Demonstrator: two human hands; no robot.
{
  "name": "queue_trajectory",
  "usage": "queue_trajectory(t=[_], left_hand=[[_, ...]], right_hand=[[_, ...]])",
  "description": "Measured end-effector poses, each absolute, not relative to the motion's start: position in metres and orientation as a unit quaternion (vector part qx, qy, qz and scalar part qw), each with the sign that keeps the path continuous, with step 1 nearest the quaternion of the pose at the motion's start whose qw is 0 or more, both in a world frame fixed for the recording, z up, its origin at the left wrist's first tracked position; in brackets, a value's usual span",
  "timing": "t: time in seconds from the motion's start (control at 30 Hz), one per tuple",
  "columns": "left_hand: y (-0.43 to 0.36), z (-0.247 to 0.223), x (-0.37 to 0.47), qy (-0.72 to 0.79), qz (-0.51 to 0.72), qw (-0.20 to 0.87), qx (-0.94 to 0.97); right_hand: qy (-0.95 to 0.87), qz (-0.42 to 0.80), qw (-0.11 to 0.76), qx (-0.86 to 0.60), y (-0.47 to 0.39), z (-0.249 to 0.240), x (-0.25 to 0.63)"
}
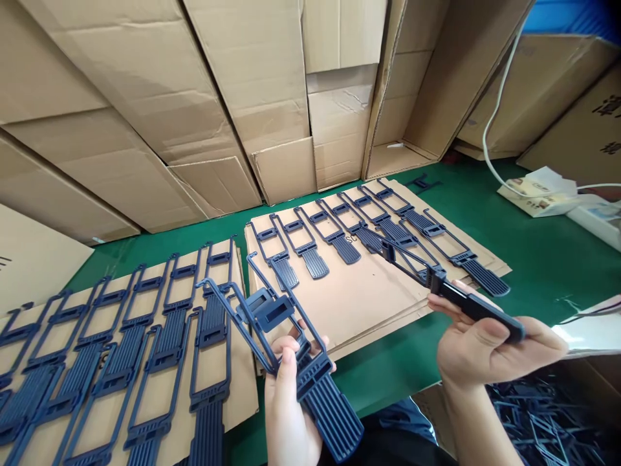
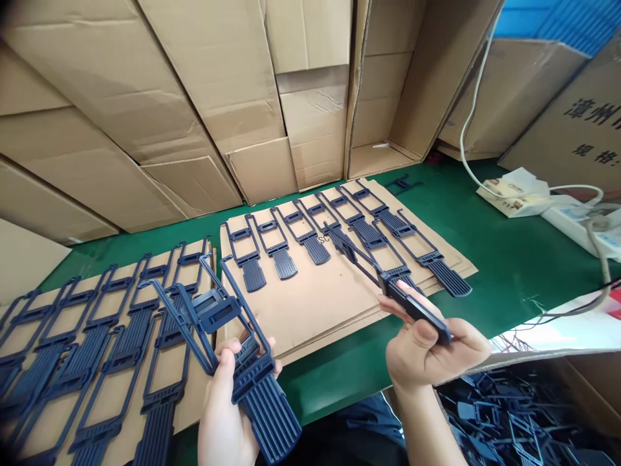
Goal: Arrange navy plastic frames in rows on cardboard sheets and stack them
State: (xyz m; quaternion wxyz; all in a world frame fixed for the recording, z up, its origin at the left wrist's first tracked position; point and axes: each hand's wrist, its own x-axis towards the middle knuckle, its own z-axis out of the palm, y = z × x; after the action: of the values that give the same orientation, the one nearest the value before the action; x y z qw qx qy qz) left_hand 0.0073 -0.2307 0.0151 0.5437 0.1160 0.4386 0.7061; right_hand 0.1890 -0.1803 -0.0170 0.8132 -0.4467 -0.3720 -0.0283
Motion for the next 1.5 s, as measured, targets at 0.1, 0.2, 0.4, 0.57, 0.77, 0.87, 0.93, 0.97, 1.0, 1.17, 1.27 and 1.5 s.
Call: queue_trajectory(t=[0.1, 0.2, 0.4, 0.57, 0.77, 0.87, 0.93, 0.97, 1.0, 1.17, 1.27, 1.5], left_hand=[[-0.227, 0.01, 0.002, 0.434, 0.709, 0.538, 0.136], [-0.225, 0.008, -0.002, 0.44, 0.705, 0.538, 0.141], [-0.221, 0.004, -0.003, 0.447, 0.695, 0.544, 0.144], [-0.223, 0.003, 0.002, 0.458, 0.672, 0.565, 0.136], [-0.228, 0.008, 0.007, 0.483, 0.657, 0.568, 0.113], [-0.228, 0.007, 0.006, 0.485, 0.657, 0.567, 0.113], [-0.226, 0.005, 0.004, 0.482, 0.659, 0.566, 0.117], [-0.226, 0.004, 0.003, 0.48, 0.66, 0.565, 0.118], [-0.226, 0.003, 0.002, 0.479, 0.662, 0.564, 0.12], [-0.226, 0.001, 0.001, 0.486, 0.665, 0.558, 0.105], [-0.227, 0.002, 0.001, 0.484, 0.663, 0.561, 0.106], [-0.227, 0.001, 0.002, 0.484, 0.655, 0.568, 0.115]], right_hand=[[-0.406, -0.056, 0.809, -0.421, -0.179, -0.019, 0.186], [-0.428, -0.037, 0.805, -0.41, -0.179, -0.022, 0.18], [-0.457, 0.014, 0.806, -0.376, -0.184, -0.033, 0.174], [-0.47, 0.031, 0.809, -0.352, -0.187, -0.036, 0.173], [-0.465, 0.038, 0.812, -0.352, -0.191, -0.031, 0.17], [-0.456, 0.013, 0.817, -0.353, -0.19, -0.027, 0.172], [-0.453, 0.0, 0.818, -0.354, -0.189, -0.024, 0.176], [-0.455, -0.006, 0.817, -0.355, -0.188, -0.024, 0.179], [-0.456, -0.01, 0.815, -0.356, -0.188, -0.023, 0.182], [-0.451, -0.018, 0.819, -0.354, -0.187, -0.023, 0.194], [-0.444, -0.012, 0.822, -0.356, -0.187, -0.025, 0.198], [-0.441, 0.01, 0.815, -0.376, -0.186, -0.032, 0.197]])
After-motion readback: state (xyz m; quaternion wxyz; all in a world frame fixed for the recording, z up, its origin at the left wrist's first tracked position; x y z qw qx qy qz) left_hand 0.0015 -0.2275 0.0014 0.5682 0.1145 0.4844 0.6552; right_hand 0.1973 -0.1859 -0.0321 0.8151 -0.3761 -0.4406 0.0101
